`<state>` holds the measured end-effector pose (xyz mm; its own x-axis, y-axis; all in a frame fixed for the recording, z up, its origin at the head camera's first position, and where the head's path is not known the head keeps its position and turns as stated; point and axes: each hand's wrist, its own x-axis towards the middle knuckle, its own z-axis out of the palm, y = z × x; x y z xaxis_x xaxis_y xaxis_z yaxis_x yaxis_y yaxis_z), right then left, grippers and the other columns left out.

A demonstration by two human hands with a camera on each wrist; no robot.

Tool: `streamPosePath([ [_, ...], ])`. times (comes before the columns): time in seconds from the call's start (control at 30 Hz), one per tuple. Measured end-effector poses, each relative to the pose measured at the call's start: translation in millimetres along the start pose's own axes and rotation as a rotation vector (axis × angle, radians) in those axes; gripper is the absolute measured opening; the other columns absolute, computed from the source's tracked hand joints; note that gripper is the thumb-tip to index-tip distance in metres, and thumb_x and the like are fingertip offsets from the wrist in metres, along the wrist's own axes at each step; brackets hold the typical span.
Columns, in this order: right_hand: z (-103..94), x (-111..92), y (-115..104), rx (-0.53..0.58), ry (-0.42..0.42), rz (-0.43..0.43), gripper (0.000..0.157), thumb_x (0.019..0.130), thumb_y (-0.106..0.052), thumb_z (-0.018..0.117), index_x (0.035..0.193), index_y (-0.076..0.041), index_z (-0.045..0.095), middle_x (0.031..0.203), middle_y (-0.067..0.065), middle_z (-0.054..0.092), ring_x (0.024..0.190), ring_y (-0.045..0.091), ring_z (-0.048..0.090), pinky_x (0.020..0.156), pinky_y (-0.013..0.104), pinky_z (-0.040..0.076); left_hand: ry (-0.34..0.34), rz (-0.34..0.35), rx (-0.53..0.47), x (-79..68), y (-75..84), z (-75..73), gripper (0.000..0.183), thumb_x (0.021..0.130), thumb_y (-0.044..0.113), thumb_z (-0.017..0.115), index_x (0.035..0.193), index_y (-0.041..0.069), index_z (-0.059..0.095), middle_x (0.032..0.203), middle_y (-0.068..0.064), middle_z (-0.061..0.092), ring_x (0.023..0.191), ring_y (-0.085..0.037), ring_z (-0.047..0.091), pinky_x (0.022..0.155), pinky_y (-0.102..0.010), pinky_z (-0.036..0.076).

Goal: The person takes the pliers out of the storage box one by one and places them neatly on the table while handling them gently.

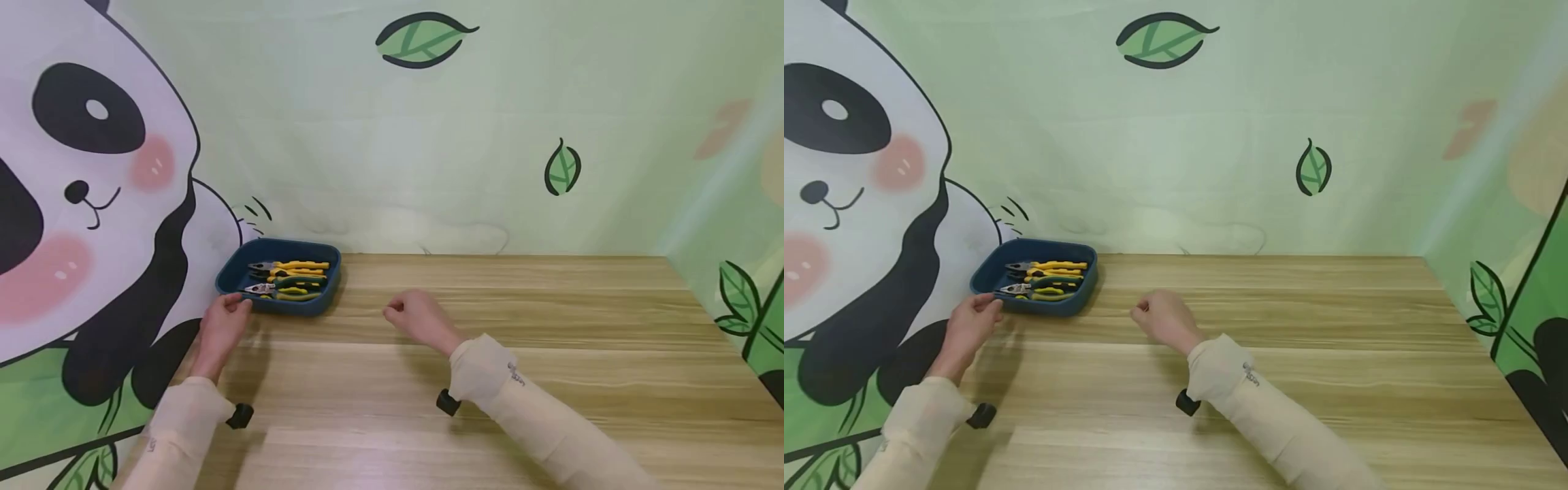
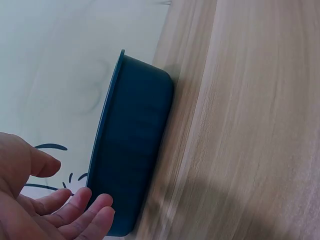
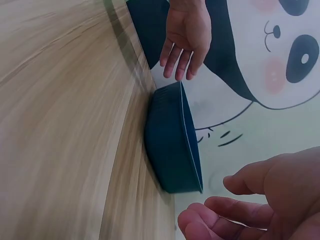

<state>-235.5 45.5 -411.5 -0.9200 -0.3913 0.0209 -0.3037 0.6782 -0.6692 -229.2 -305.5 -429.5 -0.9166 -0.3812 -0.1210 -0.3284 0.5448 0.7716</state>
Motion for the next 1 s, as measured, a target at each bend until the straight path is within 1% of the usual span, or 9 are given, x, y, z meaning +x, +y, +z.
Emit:
streamPosePath([
  [0.13, 7.1, 10.3, -9.8, -0.005, -0.003, -0.013, 0.020, 0.102, -0.020, 0.063, 0.094, -0.008, 0.078, 0.071, -0.005, 0.057, 0.064, 0.011, 0.049, 0.061, 0.026, 0.040, 0.001, -0.011, -0.029, 4.8, -0.7, 0.0, 0.054, 0.109, 0.031, 0.047, 0.150, -0.005, 0.042, 0.138, -0.028, 0.055, 0.122, -0.041, 0.060, 0.098, -0.049, 0.045],
  [0.3, 17.6, 22.6, -17.3, 0.021, -0.006, -0.026, 0.026, 0.100, -0.018, 0.063, 0.078, -0.007, 0.071, 0.060, -0.006, 0.044, 0.056, 0.010, 0.040, 0.056, 0.025, 0.032, -0.006, -0.042, -0.057, 9.0, -0.8, 1.2, 0.054, 0.109, 0.030, 0.046, 0.150, -0.005, 0.042, 0.137, -0.028, 0.056, 0.122, -0.039, 0.061, 0.097, -0.047, 0.046],
  [0.37, 21.4, 26.7, -19.6, 0.033, -0.011, -0.021, 0.026, 0.100, -0.017, 0.062, 0.077, -0.007, 0.070, 0.058, -0.006, 0.041, 0.054, 0.010, 0.038, 0.055, 0.025, 0.031, -0.009, -0.058, -0.078, 10.2, -0.8, 2.0, 0.054, 0.109, 0.030, 0.046, 0.150, -0.005, 0.043, 0.138, -0.027, 0.056, 0.122, -0.039, 0.060, 0.098, -0.047, 0.045],
  [0.47, 26.7, 32.2, -22.0, 0.045, -0.016, -0.005, 0.025, 0.100, -0.017, 0.063, 0.079, -0.007, 0.072, 0.057, -0.007, 0.041, 0.054, 0.010, 0.038, 0.054, 0.025, 0.031, -0.003, -0.076, -0.122, 12.7, -1.0, 3.7, 0.051, 0.109, 0.028, 0.046, 0.149, -0.005, 0.044, 0.139, -0.027, 0.056, 0.123, -0.039, 0.060, 0.098, -0.045, 0.045],
  [0.57, 31.7, 37.6, -24.0, 0.058, -0.015, 0.004, 0.028, 0.099, -0.016, 0.063, 0.073, -0.009, 0.068, 0.055, -0.007, 0.040, 0.053, 0.009, 0.038, 0.053, 0.024, 0.030, 0.011, -0.090, -0.176, 16.0, -1.1, 5.4, 0.049, 0.109, 0.026, 0.046, 0.147, -0.005, 0.046, 0.140, -0.026, 0.055, 0.122, -0.038, 0.061, 0.089, -0.036, 0.049],
  [0.67, 36.4, 43.0, -25.4, 0.072, -0.012, 0.020, 0.038, 0.100, -0.016, 0.063, 0.062, -0.012, 0.056, 0.053, -0.007, 0.035, 0.051, 0.009, 0.034, 0.051, 0.024, 0.027, 0.021, -0.101, -0.231, 19.6, -1.5, 6.3, 0.047, 0.110, 0.024, 0.045, 0.146, -0.006, 0.048, 0.139, -0.025, 0.056, 0.120, -0.036, 0.063, 0.077, -0.023, 0.049],
  [0.77, 41.0, 49.7, -25.7, 0.078, -0.001, 0.039, 0.048, 0.101, -0.018, 0.062, 0.057, -0.015, 0.043, 0.052, -0.007, 0.032, 0.048, 0.010, 0.030, 0.049, 0.024, 0.024, 0.021, -0.111, -0.270, 23.2, -3.6, 7.0, 0.047, 0.110, 0.022, 0.045, 0.146, -0.007, 0.048, 0.138, -0.025, 0.056, 0.110, -0.029, 0.067, 0.067, -0.016, 0.049],
  [0.93, 51.1, 63.0, -25.6, 0.097, 0.019, 0.079, 0.053, 0.102, -0.020, 0.063, 0.054, -0.016, 0.040, 0.049, -0.007, 0.032, 0.045, 0.009, 0.030, 0.045, 0.024, 0.022, 0.023, -0.126, -0.305, 27.2, -6.2, 7.1, 0.046, 0.110, 0.022, 0.044, 0.145, -0.008, 0.049, 0.133, -0.024, 0.059, 0.084, -0.011, 0.068, 0.066, -0.016, 0.053],
  [1.0, 54.8, 67.4, -25.9, 0.101, 0.028, 0.092, 0.054, 0.102, -0.021, 0.064, 0.054, -0.016, 0.039, 0.049, -0.007, 0.032, 0.045, 0.009, 0.029, 0.045, 0.024, 0.022, 0.022, -0.132, -0.307, 28.4, -5.5, 7.3, 0.046, 0.110, 0.022, 0.044, 0.145, -0.007, 0.049, 0.132, -0.024, 0.059, 0.079, -0.006, 0.067, 0.066, -0.017, 0.053],
])
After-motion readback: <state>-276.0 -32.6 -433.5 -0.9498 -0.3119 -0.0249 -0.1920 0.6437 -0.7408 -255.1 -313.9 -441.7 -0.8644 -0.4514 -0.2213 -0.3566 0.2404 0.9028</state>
